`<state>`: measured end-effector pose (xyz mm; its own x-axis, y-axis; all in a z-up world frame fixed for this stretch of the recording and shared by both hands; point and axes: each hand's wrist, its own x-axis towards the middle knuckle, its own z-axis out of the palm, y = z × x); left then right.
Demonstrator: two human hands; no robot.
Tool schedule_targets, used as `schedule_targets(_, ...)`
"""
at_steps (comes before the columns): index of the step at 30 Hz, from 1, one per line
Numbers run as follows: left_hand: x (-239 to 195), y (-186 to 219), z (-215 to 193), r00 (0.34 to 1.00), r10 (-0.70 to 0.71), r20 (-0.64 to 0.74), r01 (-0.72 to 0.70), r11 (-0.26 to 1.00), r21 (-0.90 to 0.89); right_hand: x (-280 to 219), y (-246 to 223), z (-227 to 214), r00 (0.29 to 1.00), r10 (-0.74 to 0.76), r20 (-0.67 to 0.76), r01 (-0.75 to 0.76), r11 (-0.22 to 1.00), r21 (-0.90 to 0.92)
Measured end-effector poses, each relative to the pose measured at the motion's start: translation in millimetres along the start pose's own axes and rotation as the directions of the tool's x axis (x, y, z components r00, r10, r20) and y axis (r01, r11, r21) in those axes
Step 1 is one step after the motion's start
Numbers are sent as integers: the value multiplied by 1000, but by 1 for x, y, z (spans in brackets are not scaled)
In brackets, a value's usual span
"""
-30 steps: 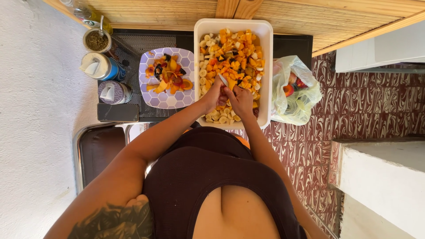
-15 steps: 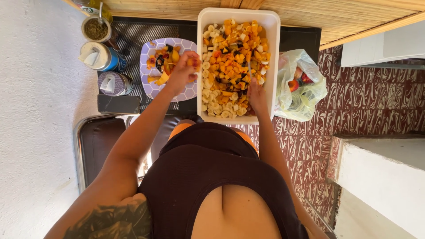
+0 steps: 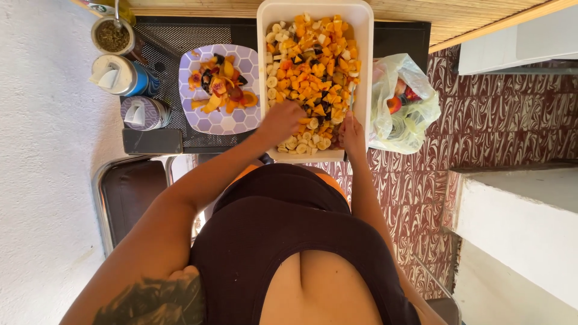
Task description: The person cuts various fruits, including peaches and bananas, into small pieces using a knife. They place the cut fruit into a large white container and discard the peels and pits onto a plate.
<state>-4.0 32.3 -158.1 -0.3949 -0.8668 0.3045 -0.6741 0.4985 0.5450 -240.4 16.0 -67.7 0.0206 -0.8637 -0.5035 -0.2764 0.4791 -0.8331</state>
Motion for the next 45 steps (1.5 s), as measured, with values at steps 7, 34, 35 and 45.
schedule_targets(7, 8, 11, 24, 998, -12, 68, -7, 963, 269, -10, 7, 9, 1000, 24, -4, -23, 1000, 2)
schedule_targets(34, 36, 33, -9, 999, -30, 19, 30, 1000, -5, 28, -2, 43, 970, -242, -5, 144, 594, -791)
schedule_targets(35, 41, 38, -17, 999, -16, 40, 17, 999, -28, 25, -4, 41, 979, -201, -29, 117, 675, -729)
schedule_targets(45, 59, 35, 9, 962, -69, 266, 51, 996, 74, 19, 35, -8, 981, -20, -192, -35, 960, -278)
